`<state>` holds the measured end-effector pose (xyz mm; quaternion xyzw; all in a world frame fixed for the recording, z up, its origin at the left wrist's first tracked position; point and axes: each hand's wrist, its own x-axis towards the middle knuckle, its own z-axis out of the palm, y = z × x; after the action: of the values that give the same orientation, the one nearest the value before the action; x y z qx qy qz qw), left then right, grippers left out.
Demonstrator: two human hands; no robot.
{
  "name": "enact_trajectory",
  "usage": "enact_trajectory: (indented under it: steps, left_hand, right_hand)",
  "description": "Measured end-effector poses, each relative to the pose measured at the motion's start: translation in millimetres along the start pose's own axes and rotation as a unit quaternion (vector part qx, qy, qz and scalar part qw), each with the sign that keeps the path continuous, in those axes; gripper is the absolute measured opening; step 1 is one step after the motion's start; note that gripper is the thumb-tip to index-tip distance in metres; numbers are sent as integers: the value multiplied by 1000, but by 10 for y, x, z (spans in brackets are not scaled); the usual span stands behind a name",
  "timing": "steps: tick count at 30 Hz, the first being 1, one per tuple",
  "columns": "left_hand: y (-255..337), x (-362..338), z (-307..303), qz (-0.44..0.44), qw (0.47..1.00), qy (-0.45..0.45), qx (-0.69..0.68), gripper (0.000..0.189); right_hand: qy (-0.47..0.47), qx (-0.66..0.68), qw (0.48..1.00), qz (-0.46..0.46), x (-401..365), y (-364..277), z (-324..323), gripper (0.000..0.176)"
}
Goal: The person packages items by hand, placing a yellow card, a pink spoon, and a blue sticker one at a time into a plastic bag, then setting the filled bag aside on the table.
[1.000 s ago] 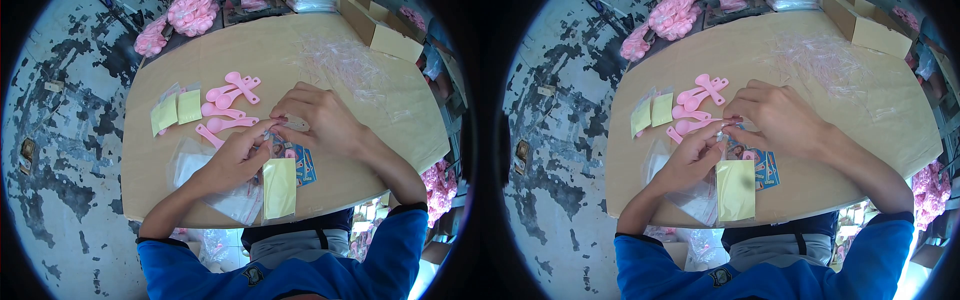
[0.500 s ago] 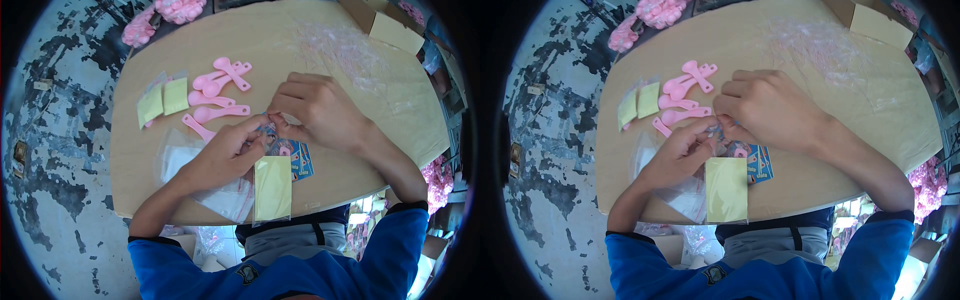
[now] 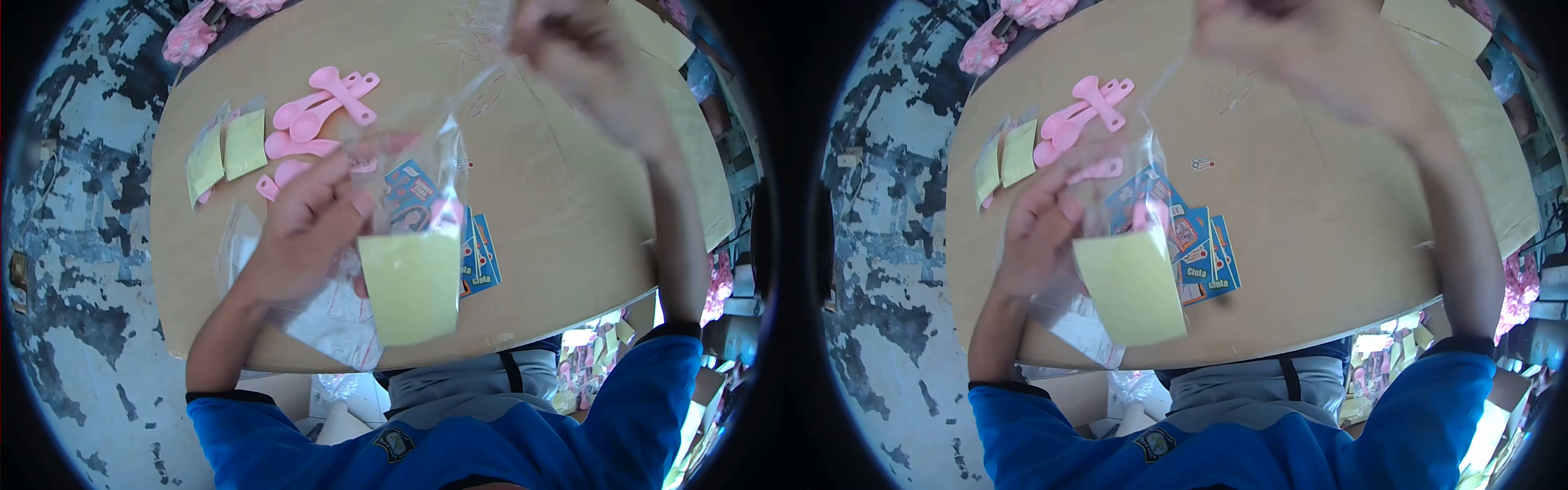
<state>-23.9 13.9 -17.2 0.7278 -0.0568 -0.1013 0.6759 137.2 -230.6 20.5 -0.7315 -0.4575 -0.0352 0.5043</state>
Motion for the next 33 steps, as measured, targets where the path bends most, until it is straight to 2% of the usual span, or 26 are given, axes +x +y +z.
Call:
enact_trajectory:
  steps: [2,4,5,7,8,9,10,12,13,16,18,20,22,24,25,28,33]
  left_hand:
    - [32,50,-39,18,999,3,-38,38]
    - [29,83,-108,32,999,-4,-25,34]
    - [2,96,-178,36,999,-10,-11,32]
    - [-18,61,-203,44,999,0,-20,30]
    - [3,62,-148,48,998,11,-42,29]
    - [23,74,-94,51,997,17,-62,28]
    - [-8,101,-65,66,994,32,-85,29]
    - [-104,149,-59,94,986,60,-124,29]
    - [-81,152,-64,80,983,49,-155,30]
    - [-32,149,-47,60,969,48,-235,33]
    - [-12,160,-26,71,961,74,-258,37]
    - [-57,154,-44,75,969,82,-220,42]
    - [-55,146,-29,72,972,106,-198,46]
    - [-33,141,65,60,967,149,-199,50]
    - [22,126,88,25,961,132,-241,48]
    - [-104,133,-34,-21,988,71,-132,44]
    - [20,102,108,15,978,102,-181,39]
  right_hand:
    - [-44,78,995,-45,44,-126,-340,14]
    - [-195,186,953,-141,56,-99,-597,26]
    - [-286,229,922,-128,50,-45,-666,32]
    - [-411,214,886,14,107,152,-780,28]
    - [-378,65,912,146,69,248,-861,22]
    - [-271,-64,957,85,74,460,-740,12]
    - [-152,-201,966,53,81,670,-619,21]
    - [-45,-305,951,18,136,820,-747,34]
    - [23,-224,973,46,135,548,-575,32]
    - [44,-181,982,-31,137,147,-229,28]
    - [-14,18,999,42,16,-34,197,24]
    - [-136,-37,988,63,-120,-221,486,22]
    - [-149,48,983,94,-221,-185,713,22]
    - [-115,91,985,90,-246,-70,777,22]
    - [-99,112,985,89,-252,-26,802,22]
    - [-97,213,965,120,-281,48,862,23]
    - [-99,252,955,121,-332,15,917,25]
